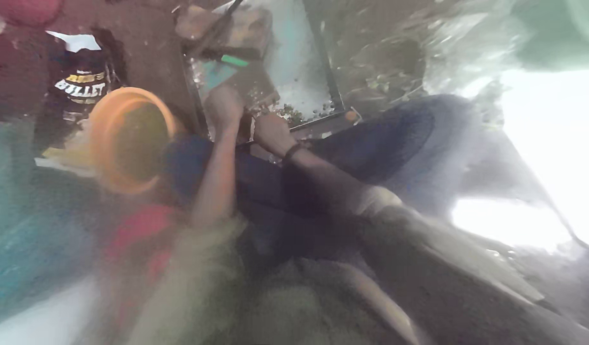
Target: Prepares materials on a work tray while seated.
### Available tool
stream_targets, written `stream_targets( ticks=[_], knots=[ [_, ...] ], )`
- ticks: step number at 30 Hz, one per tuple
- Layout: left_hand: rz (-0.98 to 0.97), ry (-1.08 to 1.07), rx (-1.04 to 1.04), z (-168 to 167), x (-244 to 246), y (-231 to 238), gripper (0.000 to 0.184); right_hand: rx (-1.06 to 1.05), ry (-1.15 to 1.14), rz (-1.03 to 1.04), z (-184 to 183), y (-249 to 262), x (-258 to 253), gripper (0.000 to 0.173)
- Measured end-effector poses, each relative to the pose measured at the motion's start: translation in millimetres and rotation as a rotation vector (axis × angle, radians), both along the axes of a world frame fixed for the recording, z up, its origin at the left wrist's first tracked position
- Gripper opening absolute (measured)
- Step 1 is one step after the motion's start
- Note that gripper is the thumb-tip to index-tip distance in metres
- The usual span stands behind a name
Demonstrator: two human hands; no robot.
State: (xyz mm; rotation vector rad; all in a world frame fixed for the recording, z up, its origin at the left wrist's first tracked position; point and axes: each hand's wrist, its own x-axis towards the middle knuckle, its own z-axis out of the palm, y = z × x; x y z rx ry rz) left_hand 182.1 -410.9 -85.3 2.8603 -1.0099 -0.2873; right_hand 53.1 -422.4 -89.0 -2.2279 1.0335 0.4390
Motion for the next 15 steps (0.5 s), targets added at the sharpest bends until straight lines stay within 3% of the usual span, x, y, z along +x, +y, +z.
stream_targets(
  ticks=[4,10,15],
  knots=[
    [0.017,0.032,0.006,5,-2,1,0.020,0.005,-0.019,-0.014,11,-5,-7,0.029],
    [0.017,0.044,0.000,7,-1,1,0.025,-0.032,-0.145,0.021,21,-19,21,0.037],
    [0.030,0.052,0.028,6,-4,0,0.030,0.012,-0.148,-0.033,9,-20,32,0.037]
  ],
)
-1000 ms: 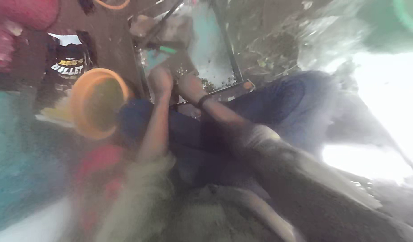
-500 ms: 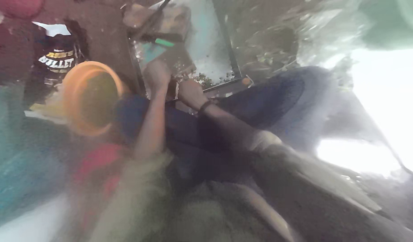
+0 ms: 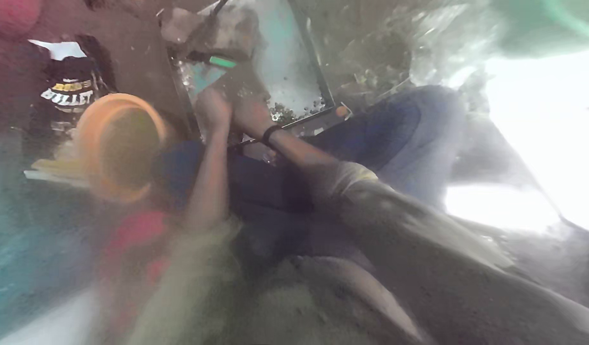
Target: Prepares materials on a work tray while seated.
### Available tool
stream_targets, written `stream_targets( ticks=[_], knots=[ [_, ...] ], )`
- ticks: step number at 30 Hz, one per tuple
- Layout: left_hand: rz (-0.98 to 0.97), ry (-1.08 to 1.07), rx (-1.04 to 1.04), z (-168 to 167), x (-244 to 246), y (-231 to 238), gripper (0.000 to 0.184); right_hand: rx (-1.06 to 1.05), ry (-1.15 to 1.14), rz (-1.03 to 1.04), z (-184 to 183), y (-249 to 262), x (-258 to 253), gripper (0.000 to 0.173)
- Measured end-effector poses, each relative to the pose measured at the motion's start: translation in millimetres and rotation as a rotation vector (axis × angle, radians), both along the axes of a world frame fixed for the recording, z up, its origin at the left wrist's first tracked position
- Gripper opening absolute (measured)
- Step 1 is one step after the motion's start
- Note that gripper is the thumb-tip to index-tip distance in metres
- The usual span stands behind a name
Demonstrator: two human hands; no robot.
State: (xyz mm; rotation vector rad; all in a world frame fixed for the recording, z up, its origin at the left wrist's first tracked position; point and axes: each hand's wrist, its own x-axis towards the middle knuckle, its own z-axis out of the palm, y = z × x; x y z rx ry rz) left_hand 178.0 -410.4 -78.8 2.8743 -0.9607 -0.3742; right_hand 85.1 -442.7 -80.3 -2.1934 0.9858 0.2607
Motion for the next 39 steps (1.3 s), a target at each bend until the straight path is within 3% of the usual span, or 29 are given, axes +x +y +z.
stream_targets(
  ticks=[5,9,16,19,24,35,39],
  knots=[
    [0.007,-0.031,0.005,-5,4,-1,0.025,0.014,0.095,0.021,-12,12,-8,0.033],
    [-0.022,-0.010,-0.006,-2,5,-1,0.022,0.024,0.177,0.047,-1,21,-31,0.025],
    [-0.029,-0.010,-0.009,0,5,0,0.024,-0.032,0.006,0.022,11,9,-15,0.035],
    [0.006,-0.040,-0.009,-5,5,-1,0.026,-0.028,0.002,0.081,16,6,-3,0.031],
    [0.078,-0.001,0.004,-2,4,-5,0.028,-0.008,0.024,0.008,4,7,4,0.034],
    [0.025,0.026,-0.029,-2,7,-3,0.025,0.024,0.006,-0.024,-3,2,8,0.035],
    [0.049,0.046,-0.026,-2,8,0,0.026,-0.002,-0.008,-0.026,-18,5,2,0.043]
  ],
)
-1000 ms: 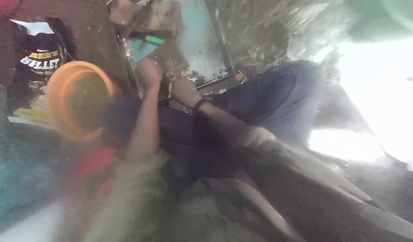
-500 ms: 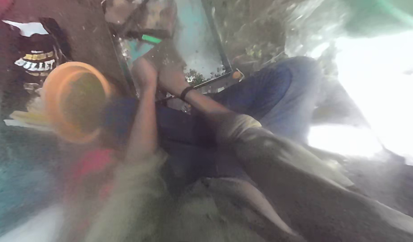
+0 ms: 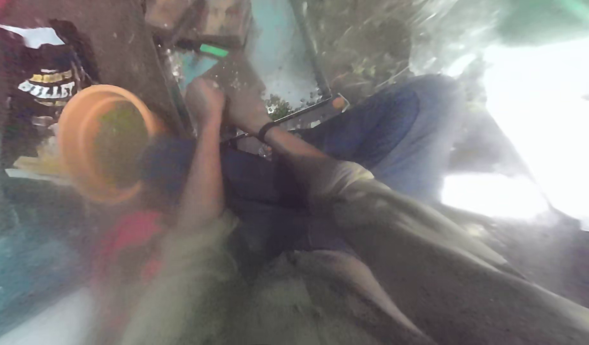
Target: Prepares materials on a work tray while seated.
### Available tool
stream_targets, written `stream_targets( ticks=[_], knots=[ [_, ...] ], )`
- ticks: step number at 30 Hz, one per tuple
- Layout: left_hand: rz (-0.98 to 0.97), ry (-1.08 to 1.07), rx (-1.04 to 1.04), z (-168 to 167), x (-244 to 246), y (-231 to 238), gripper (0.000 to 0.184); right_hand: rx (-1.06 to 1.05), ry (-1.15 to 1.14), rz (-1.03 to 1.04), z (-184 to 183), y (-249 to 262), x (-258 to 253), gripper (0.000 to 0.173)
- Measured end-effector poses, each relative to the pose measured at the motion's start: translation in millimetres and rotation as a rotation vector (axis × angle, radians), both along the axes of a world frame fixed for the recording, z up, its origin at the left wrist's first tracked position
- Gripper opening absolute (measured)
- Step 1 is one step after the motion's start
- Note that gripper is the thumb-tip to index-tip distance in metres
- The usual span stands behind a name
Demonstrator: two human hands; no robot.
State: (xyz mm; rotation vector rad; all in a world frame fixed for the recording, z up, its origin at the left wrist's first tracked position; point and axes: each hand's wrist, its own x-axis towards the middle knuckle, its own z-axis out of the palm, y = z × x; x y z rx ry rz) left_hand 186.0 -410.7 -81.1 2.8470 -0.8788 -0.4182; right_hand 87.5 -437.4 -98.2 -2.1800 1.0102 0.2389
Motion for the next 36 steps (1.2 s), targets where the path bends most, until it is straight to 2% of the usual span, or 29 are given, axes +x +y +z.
stream_targets(
  ticks=[6,10,15,19,23,29,36],
  knots=[
    [-0.022,-0.019,-0.009,5,-2,0,0.023,0.022,0.194,0.086,19,18,-37,0.026],
    [-0.025,-0.022,-0.008,5,-4,0,0.025,0.009,0.133,0.025,22,13,-37,0.028],
    [0.034,-0.011,-0.019,-1,-2,-1,0.027,-0.029,0.082,0.067,28,4,-17,0.031],
    [0.031,-0.014,0.022,-1,-3,-1,0.026,-0.066,0.015,0.101,17,-1,-1,0.032],
    [0.023,-0.022,0.023,2,-6,0,0.029,-0.037,0.043,0.092,14,-3,7,0.038],
    [0.038,-0.033,0.039,5,-6,-3,0.027,0.000,0.064,0.040,20,-2,2,0.038],
    [0.024,-0.021,0.030,3,-4,-3,0.024,0.009,0.098,0.032,6,8,-16,0.036]
  ],
)
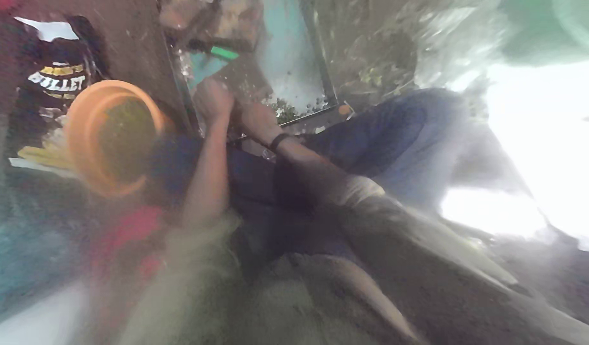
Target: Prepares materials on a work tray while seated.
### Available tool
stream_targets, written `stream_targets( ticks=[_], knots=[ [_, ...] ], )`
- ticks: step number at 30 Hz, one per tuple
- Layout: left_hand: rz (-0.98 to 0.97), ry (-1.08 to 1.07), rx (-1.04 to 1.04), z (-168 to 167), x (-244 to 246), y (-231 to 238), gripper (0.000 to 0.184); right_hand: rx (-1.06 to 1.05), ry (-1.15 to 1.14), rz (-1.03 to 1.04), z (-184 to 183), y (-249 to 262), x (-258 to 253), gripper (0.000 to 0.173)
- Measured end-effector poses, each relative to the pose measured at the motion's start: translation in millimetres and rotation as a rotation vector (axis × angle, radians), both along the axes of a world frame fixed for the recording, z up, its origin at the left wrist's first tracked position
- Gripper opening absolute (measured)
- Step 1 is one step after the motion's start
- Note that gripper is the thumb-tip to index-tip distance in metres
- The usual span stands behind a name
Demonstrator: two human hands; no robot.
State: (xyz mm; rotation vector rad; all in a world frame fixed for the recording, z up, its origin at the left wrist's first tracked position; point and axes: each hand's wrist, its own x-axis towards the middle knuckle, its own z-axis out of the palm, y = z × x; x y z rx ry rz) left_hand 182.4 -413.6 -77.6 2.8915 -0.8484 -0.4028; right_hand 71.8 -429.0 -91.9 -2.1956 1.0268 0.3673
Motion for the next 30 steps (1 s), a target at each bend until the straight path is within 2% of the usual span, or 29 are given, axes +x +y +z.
stream_targets(
  ticks=[3,6,8,15,18,21,28,30],
  knots=[
    [0.009,0.023,-0.040,-2,5,3,0.023,-0.011,0.078,0.057,4,9,-18,0.028],
    [-0.005,0.030,-0.046,-5,7,3,0.025,0.006,0.102,0.053,12,6,-25,0.033],
    [-0.015,0.051,-0.053,-4,6,2,0.025,0.004,0.069,0.031,20,2,-25,0.031],
    [0.007,0.043,-0.033,-3,3,2,0.026,-0.059,-0.064,0.030,22,-10,1,0.031],
    [0.026,0.033,-0.013,-4,4,2,0.026,-0.031,-0.056,0.058,30,-11,10,0.033],
    [0.037,0.020,-0.014,-2,1,4,0.029,-0.036,-0.045,0.073,20,-9,18,0.032],
    [0.060,0.038,-0.021,-2,2,0,0.027,0.004,0.031,-0.004,17,-8,20,0.035],
    [0.052,0.031,-0.005,-3,2,0,0.028,0.028,0.020,-0.023,18,-7,15,0.040]
  ],
)
